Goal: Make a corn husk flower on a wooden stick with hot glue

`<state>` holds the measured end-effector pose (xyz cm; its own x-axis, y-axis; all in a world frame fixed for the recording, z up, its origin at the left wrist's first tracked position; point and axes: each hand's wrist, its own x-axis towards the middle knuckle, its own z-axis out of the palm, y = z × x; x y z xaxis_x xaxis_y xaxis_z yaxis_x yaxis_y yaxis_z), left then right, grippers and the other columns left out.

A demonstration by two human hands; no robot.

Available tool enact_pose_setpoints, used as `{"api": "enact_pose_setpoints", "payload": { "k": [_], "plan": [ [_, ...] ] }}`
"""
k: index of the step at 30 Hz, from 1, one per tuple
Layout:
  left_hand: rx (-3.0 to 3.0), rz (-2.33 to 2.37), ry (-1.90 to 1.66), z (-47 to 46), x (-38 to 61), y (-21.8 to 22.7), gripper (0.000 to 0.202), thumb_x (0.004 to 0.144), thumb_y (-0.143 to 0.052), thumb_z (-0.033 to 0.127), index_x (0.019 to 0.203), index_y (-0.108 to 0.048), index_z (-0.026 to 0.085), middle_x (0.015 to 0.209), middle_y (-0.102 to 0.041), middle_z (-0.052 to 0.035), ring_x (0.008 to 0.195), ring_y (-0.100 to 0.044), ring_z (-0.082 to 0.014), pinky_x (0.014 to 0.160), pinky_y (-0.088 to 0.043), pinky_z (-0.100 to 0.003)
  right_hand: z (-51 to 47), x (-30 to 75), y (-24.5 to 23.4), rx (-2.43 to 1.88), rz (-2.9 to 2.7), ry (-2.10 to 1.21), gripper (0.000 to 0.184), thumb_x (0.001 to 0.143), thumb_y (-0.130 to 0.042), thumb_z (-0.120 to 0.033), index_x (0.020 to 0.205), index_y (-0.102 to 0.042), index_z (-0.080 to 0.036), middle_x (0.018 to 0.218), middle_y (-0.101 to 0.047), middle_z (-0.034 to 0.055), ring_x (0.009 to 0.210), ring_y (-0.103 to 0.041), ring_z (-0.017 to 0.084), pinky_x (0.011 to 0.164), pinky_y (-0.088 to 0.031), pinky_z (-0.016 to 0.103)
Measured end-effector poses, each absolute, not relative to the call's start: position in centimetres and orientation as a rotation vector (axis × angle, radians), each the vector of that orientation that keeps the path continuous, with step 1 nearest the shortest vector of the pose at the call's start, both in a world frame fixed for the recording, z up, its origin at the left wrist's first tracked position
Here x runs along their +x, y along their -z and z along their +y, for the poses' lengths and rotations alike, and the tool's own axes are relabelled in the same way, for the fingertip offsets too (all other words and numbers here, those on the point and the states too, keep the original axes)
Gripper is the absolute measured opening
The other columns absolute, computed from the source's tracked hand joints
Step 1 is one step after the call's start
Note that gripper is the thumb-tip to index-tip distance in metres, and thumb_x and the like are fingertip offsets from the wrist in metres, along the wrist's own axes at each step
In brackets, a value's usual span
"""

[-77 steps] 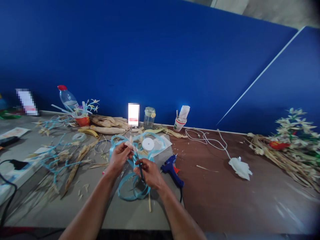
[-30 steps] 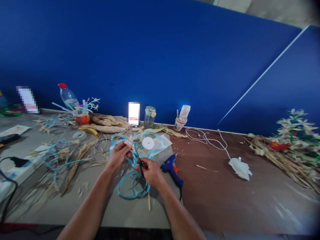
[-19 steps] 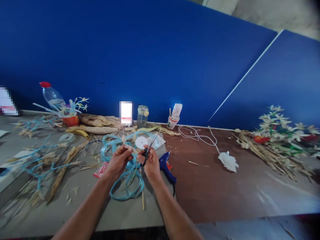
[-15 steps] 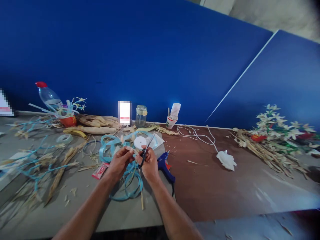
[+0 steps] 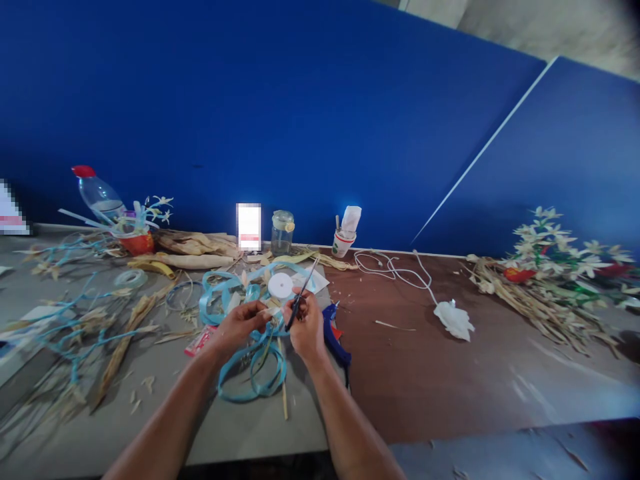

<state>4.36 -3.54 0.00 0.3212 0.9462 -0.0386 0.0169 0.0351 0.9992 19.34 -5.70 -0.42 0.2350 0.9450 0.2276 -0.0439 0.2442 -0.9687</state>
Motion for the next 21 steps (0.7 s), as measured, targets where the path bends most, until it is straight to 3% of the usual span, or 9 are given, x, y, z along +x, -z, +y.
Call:
{"api": "enact_pose_setpoints", "payload": {
  "k": [6, 13, 17, 21],
  "plan": [
    [1.392, 1.016, -0.88, -3.4, 4.3, -0.2, 0.025, 0.067, -0.068, 0.039, 0.06, -0.061, 0.015, 0.05, -0.05, 0.002, 0.05, -0.042, -0.0093, 0.05, -0.03, -0.022, -5.5, 19.8, -0.4, -1.053, -1.034, -0.907, 0.037, 0.066, -0.062, -0.022, 0.101, -0.05, -0.017, 0.071, -0.056, -0.0011, 0.059, -0.054, 0.01, 0.054, -0.045, 0.021],
    [0.911, 0.889, -1.174, -3.4, 4.7, 0.0, 0.024, 0.064, -0.072, 0.034, 0.064, -0.057, 0.015, 0.059, -0.052, 0.0026, 0.051, -0.041, -0.0065, 0.051, -0.033, -0.02, -6.4, 18.2, 0.7, -1.031, -1.205, -0.941, 0.035, 0.072, -0.06, -0.027, 0.104, -0.051, -0.018, 0.073, -0.057, 0.0, 0.057, -0.053, 0.01, 0.055, -0.046, 0.022],
    [0.896, 0.857, -1.104, -3.8, 5.5, 0.2, 0.025, 0.063, -0.073, 0.033, 0.062, -0.056, 0.014, 0.057, -0.052, 0.002, 0.052, -0.043, -0.0076, 0.053, -0.035, -0.021, -6.5, 17.5, 1.2, -1.105, -1.185, -0.808, 0.042, 0.073, -0.06, -0.024, 0.112, -0.048, -0.017, 0.083, -0.059, 0.0025, 0.055, -0.048, 0.008, 0.05, -0.043, 0.02],
    [1.096, 0.909, -1.028, -4.2, 6.3, 0.7, 0.025, 0.067, -0.07, 0.035, 0.061, -0.057, 0.014, 0.054, -0.048, 0.0024, 0.052, -0.04, -0.0085, 0.051, -0.032, -0.021, -6.1, 18.0, 0.9, -1.131, -1.042, -0.737, 0.039, 0.072, -0.057, -0.023, 0.109, -0.048, -0.015, 0.082, -0.059, 0.0029, 0.059, -0.051, 0.009, 0.053, -0.045, 0.02]
  ]
}}
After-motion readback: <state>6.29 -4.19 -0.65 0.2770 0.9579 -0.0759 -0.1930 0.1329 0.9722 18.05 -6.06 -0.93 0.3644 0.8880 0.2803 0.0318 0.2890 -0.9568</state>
